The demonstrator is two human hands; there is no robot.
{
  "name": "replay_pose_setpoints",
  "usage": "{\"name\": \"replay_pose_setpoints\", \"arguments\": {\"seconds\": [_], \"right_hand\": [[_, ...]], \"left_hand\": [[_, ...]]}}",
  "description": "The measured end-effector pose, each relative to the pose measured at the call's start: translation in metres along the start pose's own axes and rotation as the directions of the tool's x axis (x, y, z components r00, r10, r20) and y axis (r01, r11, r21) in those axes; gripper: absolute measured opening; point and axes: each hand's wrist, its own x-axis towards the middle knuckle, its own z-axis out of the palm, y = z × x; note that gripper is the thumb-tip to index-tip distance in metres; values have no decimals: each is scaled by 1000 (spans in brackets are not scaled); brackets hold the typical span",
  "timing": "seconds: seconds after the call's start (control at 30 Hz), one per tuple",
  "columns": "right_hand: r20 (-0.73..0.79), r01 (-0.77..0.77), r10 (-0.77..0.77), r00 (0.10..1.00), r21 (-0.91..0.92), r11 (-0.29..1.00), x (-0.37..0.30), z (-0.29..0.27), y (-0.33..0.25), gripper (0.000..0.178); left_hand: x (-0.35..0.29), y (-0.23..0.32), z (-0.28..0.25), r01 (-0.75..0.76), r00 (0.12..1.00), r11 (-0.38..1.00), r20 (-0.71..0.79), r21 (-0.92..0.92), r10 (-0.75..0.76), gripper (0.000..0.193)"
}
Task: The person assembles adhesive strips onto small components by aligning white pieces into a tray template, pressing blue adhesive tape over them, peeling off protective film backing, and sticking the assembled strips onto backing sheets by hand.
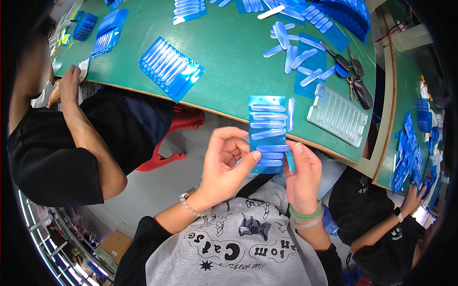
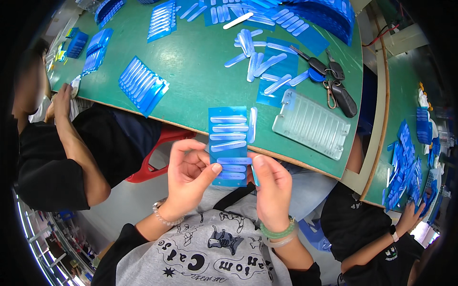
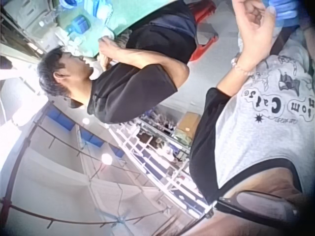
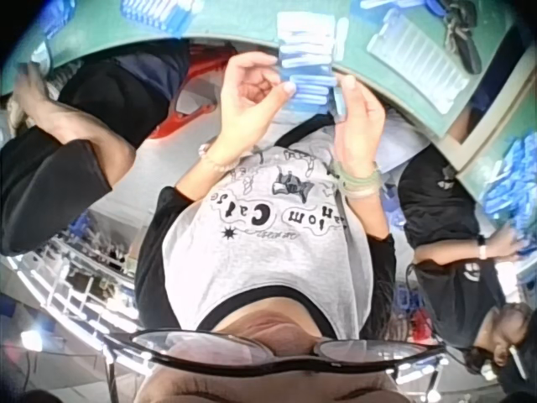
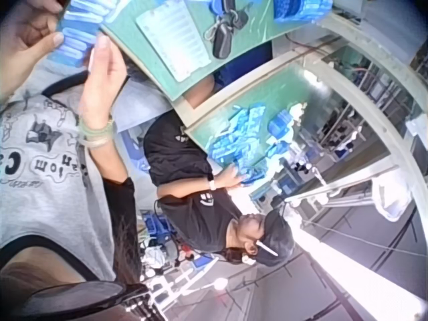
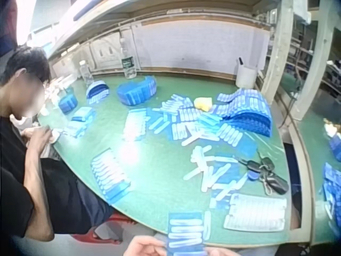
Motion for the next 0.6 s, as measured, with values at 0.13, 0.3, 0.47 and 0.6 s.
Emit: {"name": "replay_pose_setpoints", "arguments": {"seconds": [0.13,0.3,0.47,0.6], "right_hand": [[74,-182,173,982,129,975,4,-4,-5,29],[140,-186,182,973,11,983,4,-12,3,29],[95,-76,81,992,-52,996,4,-5,2,24],[65,13,-8,998,-81,997,5,-3,1,21]], "left_hand": [[-1,1,-3,55,998,991,25,120,-58,32],[-3,3,-1,49,999,988,9,147,-51,28],[-4,1,-4,18,999,954,29,298,-28,26],[-4,1,-4,-7,999,938,35,348,-6,26]]}}
